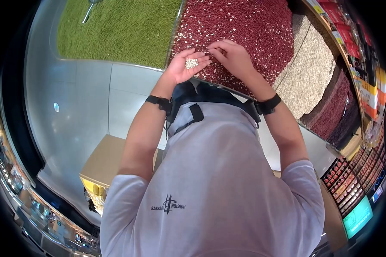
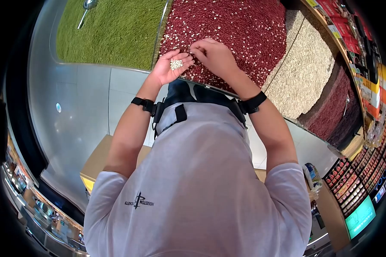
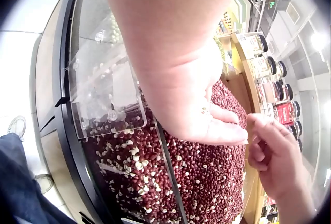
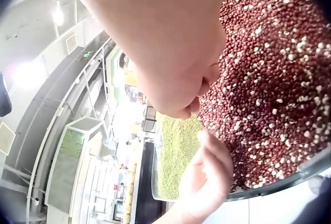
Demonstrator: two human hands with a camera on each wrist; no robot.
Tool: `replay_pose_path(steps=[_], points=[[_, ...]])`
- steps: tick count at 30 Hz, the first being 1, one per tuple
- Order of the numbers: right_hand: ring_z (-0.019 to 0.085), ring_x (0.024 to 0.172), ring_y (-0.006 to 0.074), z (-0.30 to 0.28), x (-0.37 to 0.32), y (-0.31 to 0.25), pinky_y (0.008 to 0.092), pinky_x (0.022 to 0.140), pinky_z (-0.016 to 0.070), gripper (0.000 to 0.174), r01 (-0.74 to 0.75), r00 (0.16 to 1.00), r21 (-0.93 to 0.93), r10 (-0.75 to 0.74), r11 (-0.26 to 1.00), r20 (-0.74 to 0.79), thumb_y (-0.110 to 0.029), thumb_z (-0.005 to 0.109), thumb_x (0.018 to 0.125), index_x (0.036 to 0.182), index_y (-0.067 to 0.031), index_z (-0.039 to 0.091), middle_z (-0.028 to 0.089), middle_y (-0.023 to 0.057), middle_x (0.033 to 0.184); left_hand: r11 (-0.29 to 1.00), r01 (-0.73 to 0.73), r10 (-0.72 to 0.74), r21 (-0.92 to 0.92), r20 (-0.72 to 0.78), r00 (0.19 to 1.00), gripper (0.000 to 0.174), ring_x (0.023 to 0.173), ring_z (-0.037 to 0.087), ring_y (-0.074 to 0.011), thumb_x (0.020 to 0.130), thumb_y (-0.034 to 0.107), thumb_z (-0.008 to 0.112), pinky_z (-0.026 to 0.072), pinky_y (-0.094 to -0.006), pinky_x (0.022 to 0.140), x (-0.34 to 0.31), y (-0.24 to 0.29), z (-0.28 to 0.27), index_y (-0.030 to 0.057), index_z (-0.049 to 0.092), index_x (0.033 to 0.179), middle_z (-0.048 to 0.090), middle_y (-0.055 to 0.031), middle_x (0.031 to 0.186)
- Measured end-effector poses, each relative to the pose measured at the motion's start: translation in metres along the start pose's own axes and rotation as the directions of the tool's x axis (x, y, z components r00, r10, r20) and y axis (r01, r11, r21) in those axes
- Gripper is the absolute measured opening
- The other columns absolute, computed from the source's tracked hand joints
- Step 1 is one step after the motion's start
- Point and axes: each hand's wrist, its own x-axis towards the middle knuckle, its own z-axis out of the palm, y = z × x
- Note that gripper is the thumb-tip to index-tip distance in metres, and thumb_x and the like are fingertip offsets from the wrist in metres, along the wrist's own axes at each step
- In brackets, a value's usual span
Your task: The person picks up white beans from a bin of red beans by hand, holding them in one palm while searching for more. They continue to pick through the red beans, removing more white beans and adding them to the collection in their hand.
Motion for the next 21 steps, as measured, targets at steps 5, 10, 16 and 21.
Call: replay_pose_path(steps=[5, 10, 16, 21], points=[[0.066, 0.078, 0.0260, 0.014, -0.019, 0.029, 0.0370, 0.066, 0.0530, 0.014, 0.080, 0.986, -0.333, -0.024, 0.940, 0.167, -0.021, 0.066, 0.083, 0.092, -0.0110, 0.068, 0.065, 0.0069, 0.088, 1.000, -0.003, 0.003, 0.009, -0.047, 0.999, 0.037, 0.106, 0.060, -0.0397, 0.097, 0.023, 0.048, 0.0564, -0.0399, 0.091, 0.000, 0.000, -0.004, -0.0132, 0.053, 0.106, 0.059, -0.0275, 0.108], [0.065, 0.077, 0.0260, 0.035, -0.024, 0.040, 0.0383, 0.064, 0.0537, 0.016, 0.128, 0.969, -0.438, -0.019, 0.890, 0.246, -0.026, 0.064, 0.084, 0.091, -0.0121, 0.065, 0.061, 0.0054, 0.085, 0.998, -0.009, 0.007, -0.060, -0.031, 0.999, 0.031, 0.099, 0.064, -0.0375, 0.096, 0.022, 0.051, 0.0590, -0.0394, 0.084, 0.000, 0.001, -0.003, -0.0081, 0.056, 0.102, 0.063, -0.0248, 0.103], [0.066, 0.075, 0.0256, 0.045, -0.023, 0.041, 0.0379, 0.062, 0.0541, 0.019, 0.182, 0.955, -0.539, -0.016, 0.823, 0.297, -0.026, 0.065, 0.083, 0.088, -0.0087, 0.060, 0.059, 0.0057, 0.085, 0.998, 0.006, -0.007, -0.064, -0.015, 1.000, 0.031, 0.099, 0.064, -0.0373, 0.096, 0.022, 0.051, 0.0589, -0.0389, 0.085, 0.000, 0.002, -0.004, -0.0080, 0.056, 0.102, 0.063, -0.0251, 0.104], [0.068, 0.078, 0.0254, 0.045, -0.021, 0.035, 0.0367, 0.065, 0.0553, 0.012, 0.157, 0.942, -0.574, 0.052, 0.804, 0.331, -0.018, 0.059, 0.083, 0.088, -0.0074, 0.064, 0.063, 0.0075, 0.088, 0.999, 0.001, -0.002, -0.052, -0.024, 1.000, 0.035, 0.102, 0.062, -0.0385, 0.096, 0.023, 0.050, 0.0585, -0.0388, 0.086, 0.002, 0.002, -0.004, -0.0104, 0.054, 0.105, 0.061, -0.0264, 0.106]])
